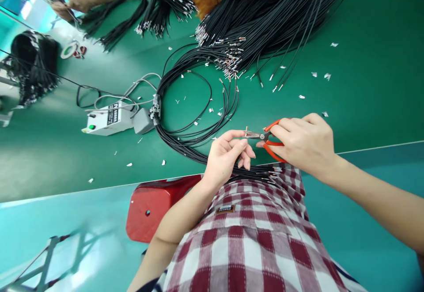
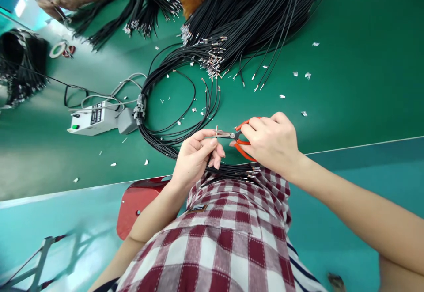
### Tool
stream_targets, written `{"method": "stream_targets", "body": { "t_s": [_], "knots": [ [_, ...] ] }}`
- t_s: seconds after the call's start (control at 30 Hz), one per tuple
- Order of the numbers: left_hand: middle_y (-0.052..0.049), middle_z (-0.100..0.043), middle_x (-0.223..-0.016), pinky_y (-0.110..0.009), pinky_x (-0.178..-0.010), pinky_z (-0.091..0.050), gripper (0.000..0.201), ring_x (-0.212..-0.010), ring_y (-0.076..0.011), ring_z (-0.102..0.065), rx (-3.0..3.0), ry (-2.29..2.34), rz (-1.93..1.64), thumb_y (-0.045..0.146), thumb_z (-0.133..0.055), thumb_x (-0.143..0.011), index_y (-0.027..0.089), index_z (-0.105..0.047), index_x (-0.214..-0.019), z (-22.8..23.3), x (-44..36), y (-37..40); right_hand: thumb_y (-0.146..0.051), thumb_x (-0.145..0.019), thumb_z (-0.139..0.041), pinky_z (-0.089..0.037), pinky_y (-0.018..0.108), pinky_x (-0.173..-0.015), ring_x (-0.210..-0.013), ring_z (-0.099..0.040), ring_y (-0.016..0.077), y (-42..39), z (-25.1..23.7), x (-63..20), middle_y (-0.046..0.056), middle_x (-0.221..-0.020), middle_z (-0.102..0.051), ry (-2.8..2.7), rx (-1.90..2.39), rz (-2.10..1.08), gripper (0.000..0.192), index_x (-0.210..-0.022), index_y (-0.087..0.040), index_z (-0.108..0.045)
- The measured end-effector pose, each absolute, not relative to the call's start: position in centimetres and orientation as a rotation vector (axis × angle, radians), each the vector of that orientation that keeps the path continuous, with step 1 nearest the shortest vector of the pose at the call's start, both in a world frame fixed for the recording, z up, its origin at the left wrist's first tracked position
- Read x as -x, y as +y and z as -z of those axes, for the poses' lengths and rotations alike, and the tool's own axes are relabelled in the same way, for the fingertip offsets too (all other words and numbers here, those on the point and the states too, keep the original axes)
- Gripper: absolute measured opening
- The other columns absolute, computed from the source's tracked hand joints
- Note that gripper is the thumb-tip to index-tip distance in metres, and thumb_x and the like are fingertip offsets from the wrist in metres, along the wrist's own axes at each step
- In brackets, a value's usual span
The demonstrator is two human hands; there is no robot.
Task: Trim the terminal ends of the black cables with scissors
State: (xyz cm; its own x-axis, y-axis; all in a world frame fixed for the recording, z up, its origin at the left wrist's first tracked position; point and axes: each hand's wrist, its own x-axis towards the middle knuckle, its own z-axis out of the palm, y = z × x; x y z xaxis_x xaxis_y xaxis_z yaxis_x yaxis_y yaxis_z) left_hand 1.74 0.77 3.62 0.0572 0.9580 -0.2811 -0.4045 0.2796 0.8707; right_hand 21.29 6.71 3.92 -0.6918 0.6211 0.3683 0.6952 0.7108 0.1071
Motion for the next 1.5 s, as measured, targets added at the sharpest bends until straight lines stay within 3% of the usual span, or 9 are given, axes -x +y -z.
{"method": "stream_targets", "body": {
  "t_s": [0.43,0.77,0.9,1.07,1.13,1.23,1.3,1.4,1.5],
  "knots": [
    [-0.001,-0.07,-0.063,-0.019,-0.04,-0.029,0.025,-0.039,-0.0069,-0.052,-0.715,1.048,-1.18,0.033,-0.075,-0.082,0.014,-0.065,-0.095,-3.7,-1.5,0.5,-0.049,-0.097,-0.048,-0.021,0.033,-0.063,-0.057,-0.06,0.0187,7.1,-5.6,-21.4,0.005,-0.064,-0.07,-2.856,1.036,0.149,0.043,-0.074,-0.017,-0.066],
    [-0.001,-0.069,-0.062,-0.02,-0.04,-0.028,0.027,-0.038,-0.0066,-0.05,-0.693,1.057,-1.151,0.034,-0.076,-0.08,0.013,-0.065,-0.093,-3.8,-1.6,0.5,-0.03,-0.095,-0.046,-0.021,0.034,-0.061,-0.054,-0.058,0.0186,6.4,-5.7,-21.0,0.007,-0.06,-0.068,-2.868,1.133,0.1,0.034,-0.071,-0.016,-0.065],
    [-0.001,-0.069,-0.063,-0.02,-0.041,-0.032,0.034,-0.04,-0.0087,-0.054,-0.7,1.064,-1.151,0.037,-0.077,-0.078,0.013,-0.064,-0.098,-3.8,-1.2,1.6,-0.046,-0.096,-0.05,-0.026,0.032,-0.06,-0.054,-0.054,0.0148,6.6,-5.2,-21.4,0.003,-0.059,-0.065,-2.596,1.14,-0.282,0.045,-0.062,-0.019,-0.059],
    [-0.003,-0.072,-0.082,-0.024,-0.061,-0.05,0.027,-0.071,-0.0141,-0.069,-0.988,1.245,-1.563,0.029,-0.082,-0.073,0.018,-0.06,-0.083,-5.9,2.7,5.8,-0.065,-0.083,-0.064,-0.03,0.029,-0.051,-0.05,-0.044,0.012,7.1,-3.6,-22.5,-0.003,-0.053,-0.051,-1.907,1.335,-1.018,0.051,-0.062,-0.02,-0.058],
    [-0.001,-0.07,-0.087,-0.022,-0.057,-0.047,0.025,-0.068,-0.0105,-0.063,-1.088,1.373,-1.838,0.022,-0.083,-0.07,0.021,-0.06,-0.078,-7.1,5.7,8.5,-0.066,-0.078,-0.069,-0.031,0.028,-0.048,-0.049,-0.042,0.0115,7.3,-3.0,-22.6,-0.003,-0.052,-0.049,-1.73,1.357,-1.21,0.05,-0.062,-0.02,-0.058],
    [0.0,-0.066,-0.082,-0.024,-0.056,-0.047,0.019,-0.06,-0.0104,-0.059,-0.966,1.424,-1.866,0.023,-0.075,-0.08,0.024,-0.056,-0.083,-7.5,9.5,12.8,-0.065,-0.07,-0.076,-0.033,0.027,-0.046,-0.047,-0.042,0.0109,7.6,-2.4,-22.4,-0.003,-0.05,-0.048,-1.544,1.389,-1.325,0.051,-0.058,-0.02,-0.057],
    [-0.001,-0.063,-0.076,-0.029,-0.066,-0.051,0.016,-0.069,-0.0149,-0.064,-0.879,1.546,-1.763,0.027,-0.067,-0.086,0.024,-0.055,-0.096,-6.3,10.3,14.2,-0.065,-0.067,-0.079,-0.034,0.027,-0.043,-0.044,-0.043,0.0106,7.7,-2.2,-22.4,-0.003,-0.048,-0.049,-1.429,1.409,-1.363,0.051,-0.055,-0.02,-0.058],
    [-0.003,-0.065,-0.091,-0.03,-0.079,-0.05,0.037,-0.085,-0.0157,-0.064,-1.249,1.753,-1.562,0.022,-0.073,-0.082,0.023,-0.055,-0.115,-3.1,7.8,11.9,-0.065,-0.065,-0.079,-0.035,0.026,-0.041,-0.042,-0.045,0.0107,7.5,-1.8,-22.9,-0.002,-0.046,-0.051,-1.344,1.433,-1.405,0.05,-0.056,-0.02,-0.061],
    [-0.006,-0.067,-0.1,-0.033,-0.088,-0.049,0.016,-0.097,-0.0192,-0.063,-1.969,1.306,-0.905,0.022,-0.063,-0.091,0.021,-0.063,-0.107,-0.3,2.9,5.8,-0.062,-0.065,-0.081,-0.035,0.025,-0.041,-0.041,-0.044,0.0103,7.1,-1.3,-23.5,-0.002,-0.046,-0.052,-1.343,1.469,-1.415,0.047,-0.057,-0.02,-0.063]
  ]
}}
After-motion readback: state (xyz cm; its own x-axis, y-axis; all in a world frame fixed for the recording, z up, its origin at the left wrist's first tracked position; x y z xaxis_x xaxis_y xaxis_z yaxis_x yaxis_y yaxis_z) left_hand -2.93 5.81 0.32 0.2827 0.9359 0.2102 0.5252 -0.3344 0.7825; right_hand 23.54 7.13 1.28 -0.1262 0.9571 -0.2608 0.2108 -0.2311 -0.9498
